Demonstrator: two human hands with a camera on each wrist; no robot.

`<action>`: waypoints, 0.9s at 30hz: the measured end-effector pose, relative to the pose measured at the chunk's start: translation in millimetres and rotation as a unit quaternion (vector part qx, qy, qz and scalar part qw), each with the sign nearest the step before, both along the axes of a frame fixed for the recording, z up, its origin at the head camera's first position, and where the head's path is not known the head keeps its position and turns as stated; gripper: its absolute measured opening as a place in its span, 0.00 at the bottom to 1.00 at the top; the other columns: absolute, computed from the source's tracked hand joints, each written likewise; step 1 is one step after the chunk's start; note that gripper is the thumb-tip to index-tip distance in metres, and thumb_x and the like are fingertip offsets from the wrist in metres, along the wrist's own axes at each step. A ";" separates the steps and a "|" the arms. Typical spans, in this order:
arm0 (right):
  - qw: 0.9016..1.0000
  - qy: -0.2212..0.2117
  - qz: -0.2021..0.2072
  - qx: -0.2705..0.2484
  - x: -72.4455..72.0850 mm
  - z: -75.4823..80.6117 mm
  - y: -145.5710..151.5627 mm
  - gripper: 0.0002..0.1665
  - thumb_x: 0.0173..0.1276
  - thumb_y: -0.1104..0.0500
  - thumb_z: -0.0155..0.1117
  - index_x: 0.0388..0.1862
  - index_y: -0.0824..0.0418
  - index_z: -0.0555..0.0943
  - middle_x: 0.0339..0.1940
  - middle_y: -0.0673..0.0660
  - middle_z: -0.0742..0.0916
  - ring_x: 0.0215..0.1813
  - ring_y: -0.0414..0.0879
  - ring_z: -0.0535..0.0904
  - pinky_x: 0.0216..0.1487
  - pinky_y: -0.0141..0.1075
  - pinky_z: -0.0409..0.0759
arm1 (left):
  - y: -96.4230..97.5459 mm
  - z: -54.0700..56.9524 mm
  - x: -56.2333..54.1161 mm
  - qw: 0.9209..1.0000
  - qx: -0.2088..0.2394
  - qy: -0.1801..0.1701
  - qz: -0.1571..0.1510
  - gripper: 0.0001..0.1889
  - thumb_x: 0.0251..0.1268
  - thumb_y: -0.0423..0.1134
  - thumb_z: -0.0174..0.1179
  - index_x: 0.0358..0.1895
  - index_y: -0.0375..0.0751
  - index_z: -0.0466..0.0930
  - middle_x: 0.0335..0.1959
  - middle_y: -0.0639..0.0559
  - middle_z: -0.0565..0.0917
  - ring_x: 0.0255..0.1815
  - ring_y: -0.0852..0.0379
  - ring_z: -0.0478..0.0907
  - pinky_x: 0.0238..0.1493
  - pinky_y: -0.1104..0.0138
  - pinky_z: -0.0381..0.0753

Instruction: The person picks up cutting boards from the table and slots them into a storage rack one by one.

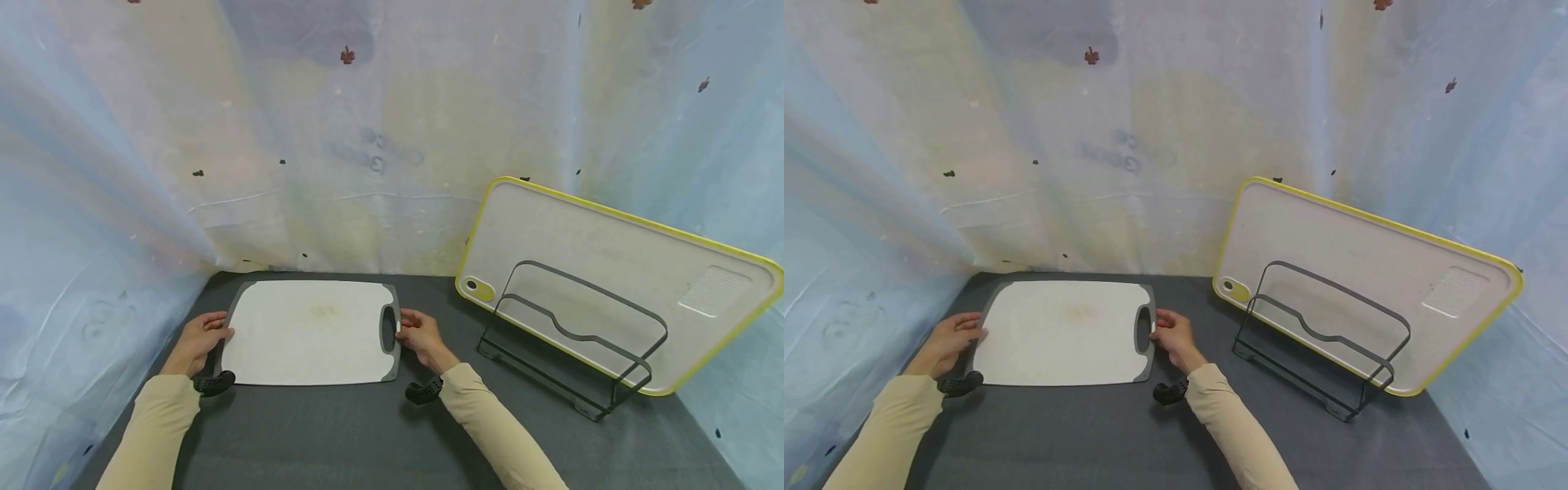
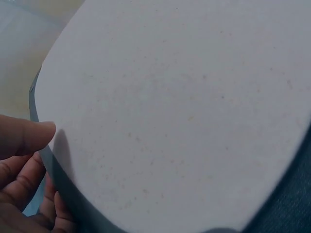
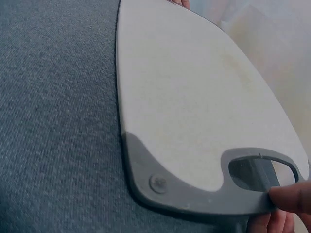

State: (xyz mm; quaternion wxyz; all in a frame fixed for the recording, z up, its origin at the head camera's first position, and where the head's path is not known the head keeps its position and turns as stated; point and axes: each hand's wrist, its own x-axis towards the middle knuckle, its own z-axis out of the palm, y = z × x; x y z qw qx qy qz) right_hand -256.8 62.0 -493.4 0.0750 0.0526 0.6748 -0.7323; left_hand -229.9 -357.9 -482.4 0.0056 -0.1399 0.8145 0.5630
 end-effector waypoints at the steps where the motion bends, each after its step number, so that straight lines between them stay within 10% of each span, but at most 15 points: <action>1: 1.000 -0.001 0.001 0.000 0.1 0.2 1.1 0.34 0.53 0.84 0.58 0.61 0.71 0.75 0.40 0.59 0.79 0.34 0.45 0.75 0.32 0.35 0.78 | 1.0 0.0 -0.2 1.000 0.003 0.002 0.000 0.30 0.68 0.26 0.56 0.69 0.22 0.55 0.61 0.31 0.66 0.57 0.44 0.65 0.57 0.53 0.66; 27: 0.995 0.059 -0.077 0.010 2.7 25.3 24.9 0.17 0.63 0.72 0.65 0.52 0.70 0.80 0.27 0.51 0.84 0.27 0.39 0.76 0.25 0.33 0.75 | 27.7 15.9 -15.7 0.997 0.016 0.063 0.046 0.29 0.67 0.26 0.58 0.70 0.35 0.64 0.63 0.36 0.67 0.61 0.43 0.64 0.62 0.46 0.65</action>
